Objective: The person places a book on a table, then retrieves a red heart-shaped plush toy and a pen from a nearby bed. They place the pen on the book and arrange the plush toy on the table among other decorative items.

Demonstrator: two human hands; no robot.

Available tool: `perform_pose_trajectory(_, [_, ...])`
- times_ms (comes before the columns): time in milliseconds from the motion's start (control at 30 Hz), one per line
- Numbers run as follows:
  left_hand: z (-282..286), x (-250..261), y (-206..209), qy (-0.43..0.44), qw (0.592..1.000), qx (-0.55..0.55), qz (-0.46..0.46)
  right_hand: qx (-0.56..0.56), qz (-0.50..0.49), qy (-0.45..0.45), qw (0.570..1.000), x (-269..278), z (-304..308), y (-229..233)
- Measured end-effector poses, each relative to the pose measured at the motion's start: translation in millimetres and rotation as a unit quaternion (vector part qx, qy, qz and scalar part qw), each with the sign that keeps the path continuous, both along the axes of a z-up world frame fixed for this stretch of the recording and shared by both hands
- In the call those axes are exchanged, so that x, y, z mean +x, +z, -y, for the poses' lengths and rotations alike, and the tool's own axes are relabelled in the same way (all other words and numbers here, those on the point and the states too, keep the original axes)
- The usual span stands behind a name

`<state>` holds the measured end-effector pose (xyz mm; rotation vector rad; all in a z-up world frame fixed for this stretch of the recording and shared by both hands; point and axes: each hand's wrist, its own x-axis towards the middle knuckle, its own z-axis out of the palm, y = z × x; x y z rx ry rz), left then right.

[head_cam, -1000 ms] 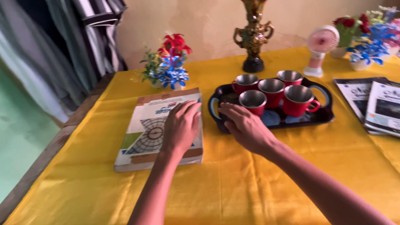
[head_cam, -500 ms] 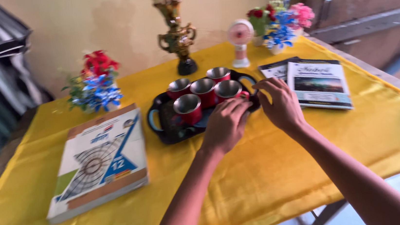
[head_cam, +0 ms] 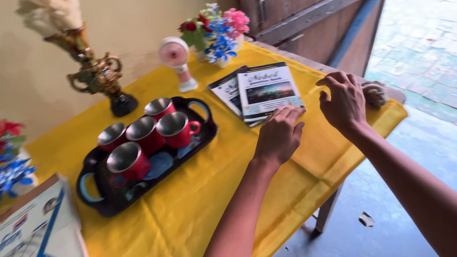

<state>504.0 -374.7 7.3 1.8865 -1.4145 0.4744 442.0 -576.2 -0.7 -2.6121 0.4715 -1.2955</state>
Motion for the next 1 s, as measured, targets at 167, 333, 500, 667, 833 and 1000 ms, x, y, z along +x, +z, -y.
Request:
perform_pose_trajectory(167, [34.6, -8.8, -8.7, -0.030, 0.999, 0.010, -0.019, -0.026, -0.030, -0.104, 0.994, -24.4, 49.2, -11.1])
perform_pose_trajectory(333, [51.2, -10.3, -13.9, -0.040, 0.999, 0.014, -0.024, 0.031, -0.102, -0.155, 0.982, -34.2, 76.0, -22.3])
perform_pose_trajectory(500, [51.5, -6.1, -16.2, -0.035, 0.999, 0.010, -0.024, 0.040, -0.120, -0.159, 0.979, -27.6, 84.9, -29.3])
perform_pose_trajectory(667, [38.3, 0.1, -14.1, -0.019, 1.000, 0.004, -0.015, 0.051, -0.106, -0.152, 0.981, -12.9, 85.9, -22.4])
perform_pose_trajectory(833, [13.7, 6.0, -3.7, 0.007, 1.000, -0.003, -0.021, 0.020, -0.022, -0.073, 0.997, 11.9, 56.3, 0.8])
perform_pose_trajectory(1000, [-24.9, 10.8, 4.4, 0.028, 1.000, -0.007, 0.000, 0.048, 0.038, 0.037, 0.997, 44.5, -2.6, 33.1])
